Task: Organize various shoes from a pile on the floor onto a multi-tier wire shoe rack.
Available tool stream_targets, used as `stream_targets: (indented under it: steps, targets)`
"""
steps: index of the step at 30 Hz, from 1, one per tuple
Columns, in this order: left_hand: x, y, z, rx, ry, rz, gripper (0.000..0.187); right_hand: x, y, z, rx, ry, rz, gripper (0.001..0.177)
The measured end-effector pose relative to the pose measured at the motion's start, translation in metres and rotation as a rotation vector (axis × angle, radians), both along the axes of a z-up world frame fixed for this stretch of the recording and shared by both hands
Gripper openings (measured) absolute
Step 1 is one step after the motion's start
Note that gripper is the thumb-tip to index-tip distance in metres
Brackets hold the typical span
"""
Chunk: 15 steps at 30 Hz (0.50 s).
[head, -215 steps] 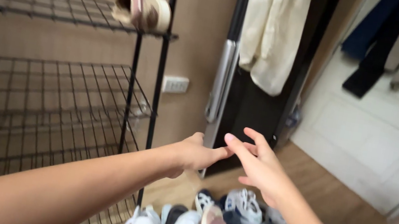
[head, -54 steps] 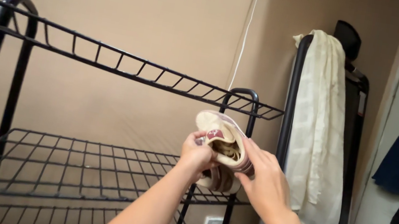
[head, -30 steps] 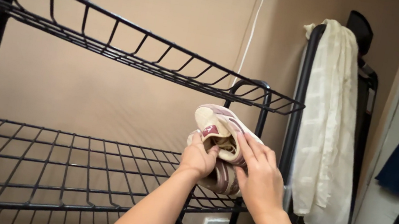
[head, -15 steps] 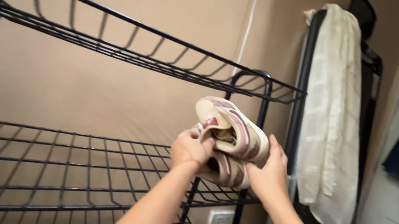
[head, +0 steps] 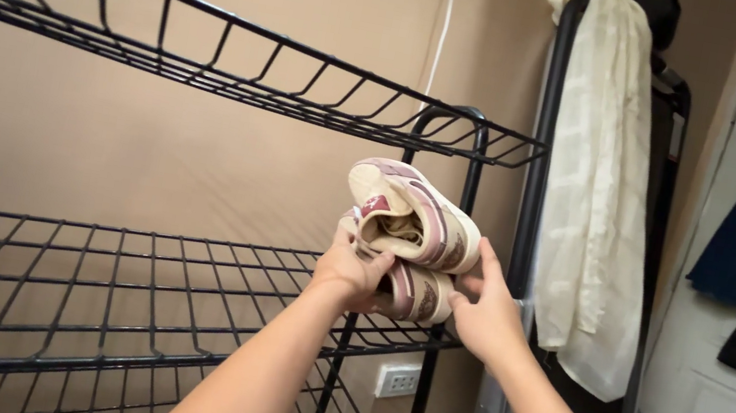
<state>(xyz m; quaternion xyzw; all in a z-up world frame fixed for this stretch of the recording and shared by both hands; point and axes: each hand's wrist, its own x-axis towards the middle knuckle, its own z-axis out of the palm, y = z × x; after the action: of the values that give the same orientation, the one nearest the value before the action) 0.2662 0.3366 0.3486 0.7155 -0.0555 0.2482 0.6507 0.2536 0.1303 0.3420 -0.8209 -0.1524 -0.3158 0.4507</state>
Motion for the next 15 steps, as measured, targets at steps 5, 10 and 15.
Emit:
stream_targets:
  steps: [5, 10, 15]
  targets:
    - [-0.038, -0.004, 0.014, -0.008, 0.219, -0.1, 0.068, -0.018, -0.001, 0.007, -0.128, 0.113, -0.027, 0.121]
    - [-0.025, -0.001, 0.008, 0.037, 0.153, -0.181, 0.092, -0.022, 0.005, 0.001, -0.078, 0.127, -0.001, 0.127]
    - [-0.01, -0.003, 0.002, 0.012, 0.108, -0.215, 0.09, -0.024, 0.006, -0.001, -0.003, 0.064, 0.034, 0.123]
